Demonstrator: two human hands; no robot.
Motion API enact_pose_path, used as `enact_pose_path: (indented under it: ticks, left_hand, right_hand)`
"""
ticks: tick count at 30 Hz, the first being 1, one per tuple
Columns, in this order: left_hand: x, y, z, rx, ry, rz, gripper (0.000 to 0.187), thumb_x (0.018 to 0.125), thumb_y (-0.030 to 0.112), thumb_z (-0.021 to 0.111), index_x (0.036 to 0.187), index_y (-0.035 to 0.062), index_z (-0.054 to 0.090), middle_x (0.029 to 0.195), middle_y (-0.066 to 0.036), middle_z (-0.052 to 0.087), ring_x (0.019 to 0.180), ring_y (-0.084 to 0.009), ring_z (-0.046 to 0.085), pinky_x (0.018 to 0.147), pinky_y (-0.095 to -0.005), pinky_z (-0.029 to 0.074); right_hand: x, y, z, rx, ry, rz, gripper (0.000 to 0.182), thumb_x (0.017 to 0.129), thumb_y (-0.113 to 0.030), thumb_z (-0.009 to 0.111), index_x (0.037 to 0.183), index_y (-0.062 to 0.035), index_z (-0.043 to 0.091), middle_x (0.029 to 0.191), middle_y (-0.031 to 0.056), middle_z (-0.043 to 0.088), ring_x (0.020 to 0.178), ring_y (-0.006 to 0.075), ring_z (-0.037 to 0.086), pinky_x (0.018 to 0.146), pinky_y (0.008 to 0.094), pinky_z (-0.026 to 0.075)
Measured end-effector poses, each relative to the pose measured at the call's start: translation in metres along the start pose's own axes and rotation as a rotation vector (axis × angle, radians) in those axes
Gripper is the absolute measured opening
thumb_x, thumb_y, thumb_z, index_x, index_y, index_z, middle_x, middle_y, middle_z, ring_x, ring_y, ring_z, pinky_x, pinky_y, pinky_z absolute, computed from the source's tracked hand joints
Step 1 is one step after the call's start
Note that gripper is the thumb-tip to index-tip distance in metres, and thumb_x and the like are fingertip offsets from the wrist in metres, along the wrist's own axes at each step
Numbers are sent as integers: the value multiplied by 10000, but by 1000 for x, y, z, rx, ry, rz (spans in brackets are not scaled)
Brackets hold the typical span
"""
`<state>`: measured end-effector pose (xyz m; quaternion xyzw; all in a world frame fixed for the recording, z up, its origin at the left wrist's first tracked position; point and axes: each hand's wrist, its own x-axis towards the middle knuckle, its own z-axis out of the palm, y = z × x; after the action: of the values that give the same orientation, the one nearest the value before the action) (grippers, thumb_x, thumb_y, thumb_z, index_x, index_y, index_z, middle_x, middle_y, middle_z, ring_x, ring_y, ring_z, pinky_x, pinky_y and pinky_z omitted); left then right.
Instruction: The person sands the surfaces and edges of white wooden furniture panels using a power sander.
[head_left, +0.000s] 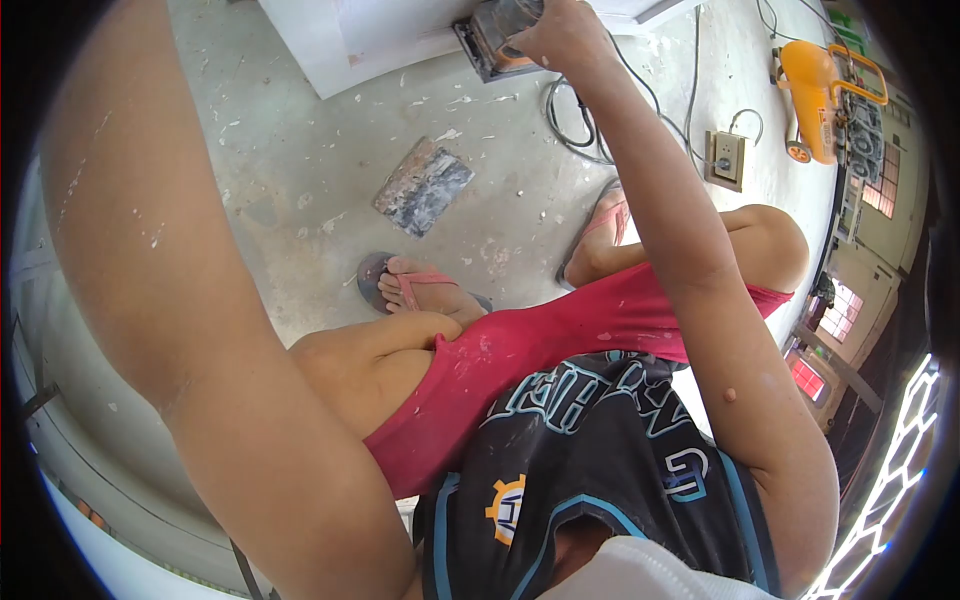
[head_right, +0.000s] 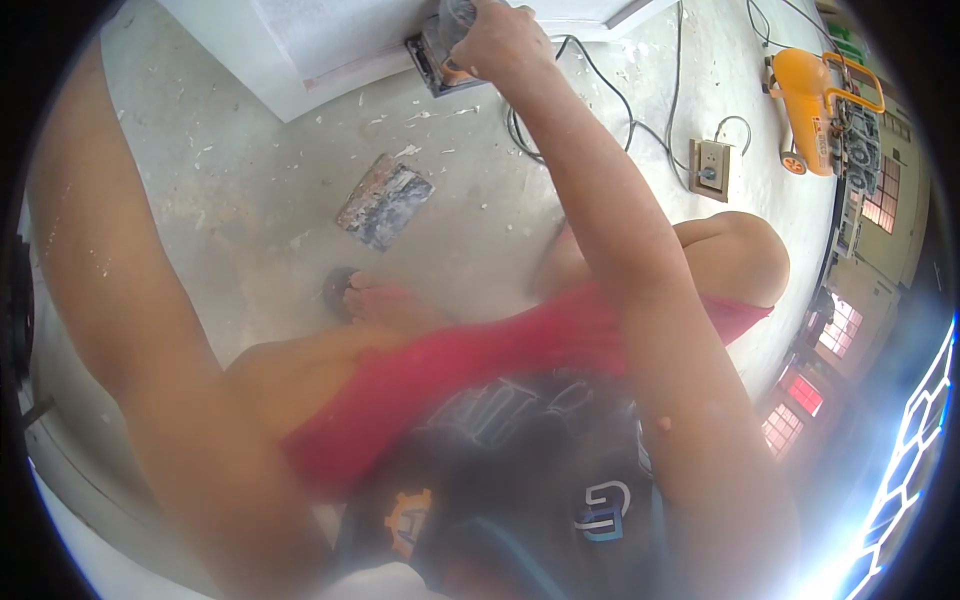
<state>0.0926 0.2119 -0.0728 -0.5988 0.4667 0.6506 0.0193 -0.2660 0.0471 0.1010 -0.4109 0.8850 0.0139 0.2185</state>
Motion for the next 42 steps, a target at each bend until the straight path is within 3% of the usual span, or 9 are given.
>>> enact_pose_path:
  ticks: [6,9,15,20,21,23,25,40,42]
  left_hand:
    - [20,85,-27,-109,120,299,847,892,520,555,1334,-139,260,1333,-312,357,1184,-398,406,980,-468,347]
    - [25,127,-42,-159,172,450,862,890,523,557,1339,-144,248,1344,-317,346,1199,-403,396,992,-472,338]
    - [30,212,-73,-224,265,736,893,886,530,563,1350,-153,224,1366,-327,324,1230,-412,377,1018,-478,322]
    - [27,273,-99,-232,340,924,919,883,535,567,1360,-161,204,1384,-336,305,1256,-419,361,1040,-483,308]
    - [27,285,-102,-237,347,959,924,883,536,568,1361,-163,199,1388,-338,301,1261,-421,358,1044,-484,305]
    - [26,312,-111,-252,357,1025,935,882,539,570,1365,-166,191,1395,-341,294,1272,-424,352,1052,-487,300]
    - [22,337,-119,-259,368,1078,945,880,541,572,1369,-169,183,1402,-345,287,1282,-427,345,1061,-489,294]
    - [-3,490,-152,-264,498,1243,1026,871,558,586,1396,-192,123,1457,-371,231,1359,-449,297,1125,-505,253]
    - [-4,485,-154,-210,509,1257,1038,875,533,588,1434,-163,58,1504,-351,162,1405,-437,227,1163,-496,183]
  right_hand:
    - [-11,-25,29,-89,119,-240,951,694,-137,763,1501,-71,265,1205,276,598,1134,418,571,967,442,497]
    - [-14,-45,11,-205,-65,-73,947,684,-149,772,1488,-51,282,1225,268,591,1129,411,576,961,439,500]
    - [-6,-27,10,-151,-39,-10,983,627,-187,818,1467,-49,326,1216,261,601,1122,401,581,961,428,501]
    - [-9,-51,23,-40,-87,-115,1008,622,-213,818,1477,-58,305,1241,275,580,1149,408,562,972,421,499]
    - [-10,-55,34,-89,-12,-161,992,626,-155,805,1478,-70,303,1216,253,595,1135,367,579,962,392,500]
    - [-26,-55,33,-60,-57,-184,1081,562,-217,862,1482,-260,297,1192,312,581,1141,447,574,959,471,504]
    - [-40,-61,22,-41,-123,-88,1042,605,-216,834,1490,-246,283,1321,327,449,1155,421,575,958,469,505]
    - [45,103,-8,-20,104,-49,944,619,-195,745,1465,-293,337,1155,225,648,1066,403,628,918,449,527]
    - [50,119,-4,-26,121,5,1029,544,-204,787,1459,-140,320,1100,270,653,1039,411,640,902,442,528]
